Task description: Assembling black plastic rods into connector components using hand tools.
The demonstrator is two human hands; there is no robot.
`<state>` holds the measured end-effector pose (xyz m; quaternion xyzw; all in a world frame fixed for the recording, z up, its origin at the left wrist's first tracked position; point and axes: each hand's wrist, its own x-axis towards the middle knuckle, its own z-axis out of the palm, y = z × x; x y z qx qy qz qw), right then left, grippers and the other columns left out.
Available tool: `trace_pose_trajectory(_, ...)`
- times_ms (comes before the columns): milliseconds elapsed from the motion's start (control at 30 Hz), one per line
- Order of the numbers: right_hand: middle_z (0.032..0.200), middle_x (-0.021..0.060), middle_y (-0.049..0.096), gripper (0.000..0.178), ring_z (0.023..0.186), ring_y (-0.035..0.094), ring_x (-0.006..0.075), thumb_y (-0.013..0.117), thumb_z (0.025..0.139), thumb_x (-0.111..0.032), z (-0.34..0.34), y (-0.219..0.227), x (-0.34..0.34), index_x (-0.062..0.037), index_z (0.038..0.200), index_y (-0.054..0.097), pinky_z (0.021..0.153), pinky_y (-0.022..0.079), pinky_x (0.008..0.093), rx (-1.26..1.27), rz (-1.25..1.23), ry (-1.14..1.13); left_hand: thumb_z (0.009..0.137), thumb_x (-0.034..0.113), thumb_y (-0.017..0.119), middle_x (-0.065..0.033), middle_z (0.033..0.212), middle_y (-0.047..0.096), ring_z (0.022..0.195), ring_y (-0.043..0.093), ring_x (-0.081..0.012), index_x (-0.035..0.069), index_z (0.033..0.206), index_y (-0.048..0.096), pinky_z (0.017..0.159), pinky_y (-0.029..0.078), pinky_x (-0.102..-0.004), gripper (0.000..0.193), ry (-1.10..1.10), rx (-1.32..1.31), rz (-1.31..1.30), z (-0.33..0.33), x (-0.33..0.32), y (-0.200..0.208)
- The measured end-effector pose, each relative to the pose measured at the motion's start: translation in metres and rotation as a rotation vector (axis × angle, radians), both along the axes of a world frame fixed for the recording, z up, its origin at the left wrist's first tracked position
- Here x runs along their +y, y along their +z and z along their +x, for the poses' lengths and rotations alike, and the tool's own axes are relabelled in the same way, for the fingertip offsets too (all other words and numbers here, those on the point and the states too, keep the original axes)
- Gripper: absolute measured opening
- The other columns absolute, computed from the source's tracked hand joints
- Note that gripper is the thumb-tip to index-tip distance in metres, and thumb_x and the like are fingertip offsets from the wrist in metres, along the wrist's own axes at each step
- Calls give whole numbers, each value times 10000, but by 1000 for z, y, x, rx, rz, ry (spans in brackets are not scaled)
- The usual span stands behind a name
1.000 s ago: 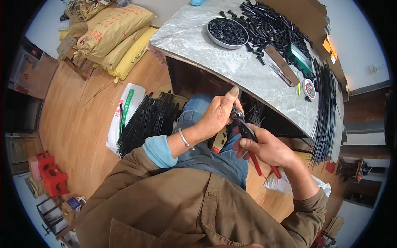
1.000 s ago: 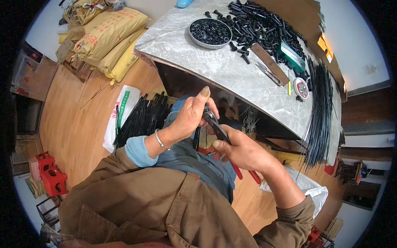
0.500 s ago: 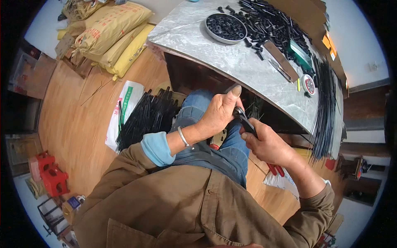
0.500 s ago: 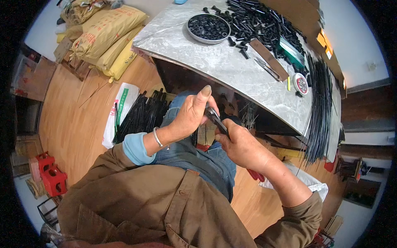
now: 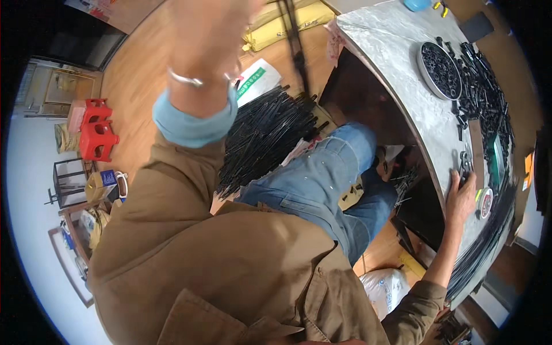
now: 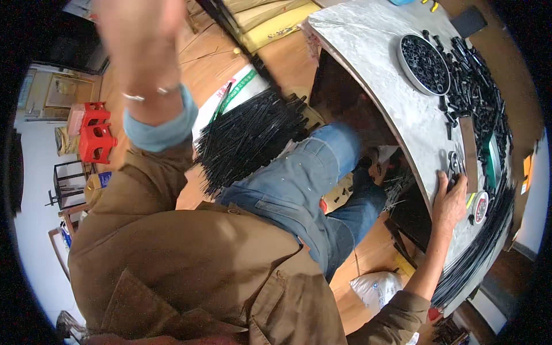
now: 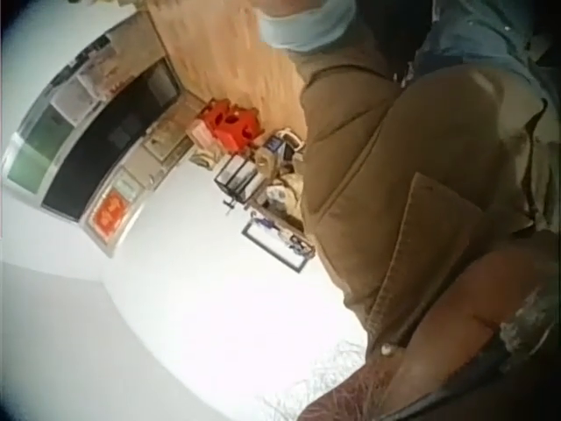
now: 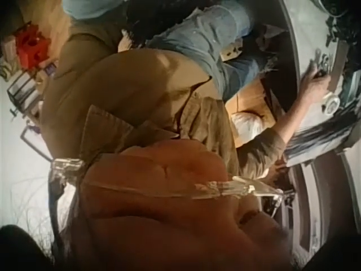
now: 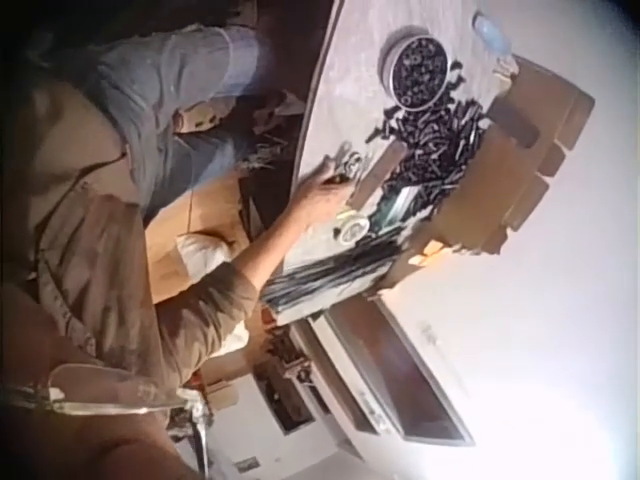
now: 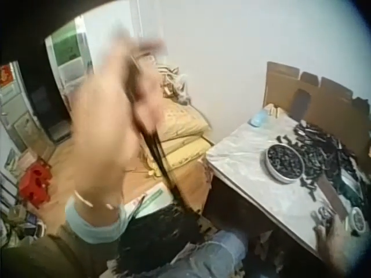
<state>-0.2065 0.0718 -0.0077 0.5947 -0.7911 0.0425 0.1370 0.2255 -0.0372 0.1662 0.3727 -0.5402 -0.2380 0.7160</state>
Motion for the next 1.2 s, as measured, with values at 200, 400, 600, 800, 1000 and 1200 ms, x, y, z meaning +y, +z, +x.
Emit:
trace_pose_trajectory(200,1062,176,597,444,951,589,366,558,899,-418,6,14,-10,-26,1108,565,773,473,430,63,-108,79,954,302,474,-253,865,601,820,579,-439,-8,969,581,709,467,-486,328,6,-709,350,-10,-40,-262)
trace_pose_trajectory(400,992,173,600,331,919,560,362,684,729,-127,1,-10,-24,-14,1023,581,816,437,445,35,-301,177,865,125,492,-228,897,622,875,605,-404,82,1066,653,706,501,-497,261,-132,-1237,507,-5,-37,-449)
trace_pose_trajectory(600,954,80,599,246,919,551,280,704,735,-181,-25,22,-4,-99,944,602,797,388,402,97,-383,118,830,511,601,-199,1327,435,1195,443,-434,138,1430,268,890,406,-595,781,3,-1253,1181,12,-18,-513)
trace_pose_trajectory(800,993,112,623,308,924,592,320,692,770,-310,-199,50,56,-100,988,632,778,466,446,257,-380,-512,842,399,627,-275,1363,372,1208,419,-461,102,1429,295,987,381,-519,737,-64,-1026,1329,58,14,-535)
trace_pose_trajectory(1000,1185,161,581,612,1130,528,355,661,764,-521,-258,38,60,-62,1153,553,936,400,506,213,-233,-1043,831,313,646,-384,1299,379,1195,408,-499,-32,1381,328,1013,370,-484,724,29,-928,1344,128,37,-549)
trace_pose_trajectory(1200,1143,153,609,435,1081,553,359,667,781,-443,-283,39,73,-57,975,619,877,442,472,-21,-113,-1047,830,281,652,-358,1241,470,1159,466,-470,-84,1325,386,1010,382,-441,670,74,-930,1287,101,22,-510)
